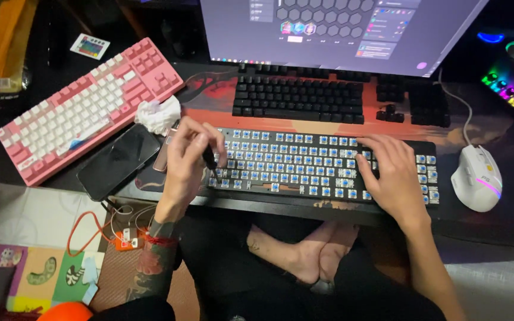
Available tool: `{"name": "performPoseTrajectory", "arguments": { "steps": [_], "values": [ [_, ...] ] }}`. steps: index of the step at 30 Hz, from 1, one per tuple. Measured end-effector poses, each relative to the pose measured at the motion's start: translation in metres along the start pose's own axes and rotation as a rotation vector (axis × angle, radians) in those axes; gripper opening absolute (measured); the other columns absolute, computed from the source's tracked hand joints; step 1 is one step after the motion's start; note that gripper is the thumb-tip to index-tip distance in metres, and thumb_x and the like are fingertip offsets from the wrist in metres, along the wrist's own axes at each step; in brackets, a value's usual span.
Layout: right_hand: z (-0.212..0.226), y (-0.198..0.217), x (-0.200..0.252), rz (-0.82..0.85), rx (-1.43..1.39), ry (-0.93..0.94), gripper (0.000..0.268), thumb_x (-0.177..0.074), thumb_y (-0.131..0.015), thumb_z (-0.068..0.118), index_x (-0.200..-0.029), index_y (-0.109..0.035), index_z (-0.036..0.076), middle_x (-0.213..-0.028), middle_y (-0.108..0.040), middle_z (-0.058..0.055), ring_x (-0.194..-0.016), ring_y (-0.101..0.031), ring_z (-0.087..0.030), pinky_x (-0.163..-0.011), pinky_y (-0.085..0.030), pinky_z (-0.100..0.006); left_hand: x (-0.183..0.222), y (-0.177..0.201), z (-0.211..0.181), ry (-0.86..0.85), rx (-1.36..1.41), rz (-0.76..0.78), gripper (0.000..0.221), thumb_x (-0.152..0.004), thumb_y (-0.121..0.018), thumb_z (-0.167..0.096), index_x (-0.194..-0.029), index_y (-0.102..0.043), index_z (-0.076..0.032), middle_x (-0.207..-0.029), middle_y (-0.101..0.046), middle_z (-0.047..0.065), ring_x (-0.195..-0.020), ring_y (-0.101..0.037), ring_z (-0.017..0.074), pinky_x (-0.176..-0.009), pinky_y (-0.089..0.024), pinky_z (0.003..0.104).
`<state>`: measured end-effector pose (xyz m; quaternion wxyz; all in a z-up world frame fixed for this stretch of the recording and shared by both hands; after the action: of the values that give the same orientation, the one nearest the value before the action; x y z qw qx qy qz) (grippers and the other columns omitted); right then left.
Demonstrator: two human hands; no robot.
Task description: Pressing and seating mechanical switches on a keyboard plate using fingers and a small tool
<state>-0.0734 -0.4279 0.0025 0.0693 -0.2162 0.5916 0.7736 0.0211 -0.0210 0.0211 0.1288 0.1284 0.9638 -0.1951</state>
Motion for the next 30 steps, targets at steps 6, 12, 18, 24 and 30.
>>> {"name": "performPoseTrajectory", "arguments": {
  "steps": [6, 12, 18, 24, 30],
  "values": [
    [0.001, 0.001, 0.000, -0.010, -0.009, -0.016, 0.036, -0.126, -0.075, 0.035, -0.156, -0.079, 0.016, -0.146, -0.081, -0.010, -0.147, -0.074, -0.034, -0.130, -0.049, -0.055, 0.001, -0.002, 0.001, 0.084, 0.097, 0.014, 0.045, -0.126, -0.064, -0.048, -0.133, -0.056, -0.004, -0.066, -0.045, 0.005, -0.053, -0.043, 0.0113, -0.052, -0.034, 0.025],
    [0.003, 0.003, 0.000, -0.002, -0.015, -0.007, 0.036, -0.127, -0.073, 0.033, -0.157, -0.079, 0.015, -0.145, -0.080, -0.012, -0.147, -0.073, -0.037, -0.131, -0.048, -0.056, 0.001, 0.007, 0.009, 0.066, 0.038, -0.025, 0.040, -0.128, -0.057, -0.035, -0.119, -0.067, 0.002, -0.083, -0.059, 0.015, -0.071, -0.065, 0.0253, -0.068, -0.054, 0.035],
    [0.006, 0.006, -0.002, 0.011, -0.030, -0.026, 0.035, -0.127, -0.074, 0.032, -0.157, -0.079, 0.014, -0.147, -0.080, -0.012, -0.149, -0.072, -0.036, -0.132, -0.047, -0.056, 0.008, 0.001, -0.003, 0.098, 0.134, -0.026, 0.025, -0.125, -0.067, -0.013, -0.138, -0.046, -0.008, -0.076, -0.040, 0.002, -0.061, -0.042, 0.0130, -0.053, -0.037, 0.027],
    [0.003, 0.004, -0.002, 0.029, -0.030, -0.027, 0.036, -0.128, -0.072, 0.033, -0.157, -0.078, 0.014, -0.148, -0.079, -0.013, -0.149, -0.072, -0.036, -0.131, -0.046, -0.056, -0.001, 0.000, 0.003, 0.142, 0.094, -0.011, 0.057, -0.131, -0.044, -0.053, -0.118, -0.067, -0.002, -0.070, -0.046, 0.005, -0.055, -0.050, 0.0145, -0.055, -0.044, 0.026],
    [0.006, 0.005, -0.002, 0.050, -0.040, -0.056, 0.036, -0.127, -0.072, 0.033, -0.158, -0.078, 0.015, -0.147, -0.080, -0.012, -0.148, -0.072, -0.036, -0.133, -0.045, -0.056, 0.002, -0.003, -0.007, 0.026, 0.082, -0.013, 0.022, -0.127, -0.066, -0.016, -0.130, -0.046, -0.007, -0.088, -0.050, 0.015, -0.056, -0.053, 0.0211, -0.052, -0.046, 0.033]
  ]
}}
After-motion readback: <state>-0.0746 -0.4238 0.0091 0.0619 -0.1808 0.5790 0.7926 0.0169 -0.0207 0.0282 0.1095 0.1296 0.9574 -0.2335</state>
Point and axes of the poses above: each hand's wrist, its own x-axis away from the middle knuckle, its own y-axis out of the back of the hand, z = x × y, the point moved 8 cm from there along -x, towards the middle knuckle
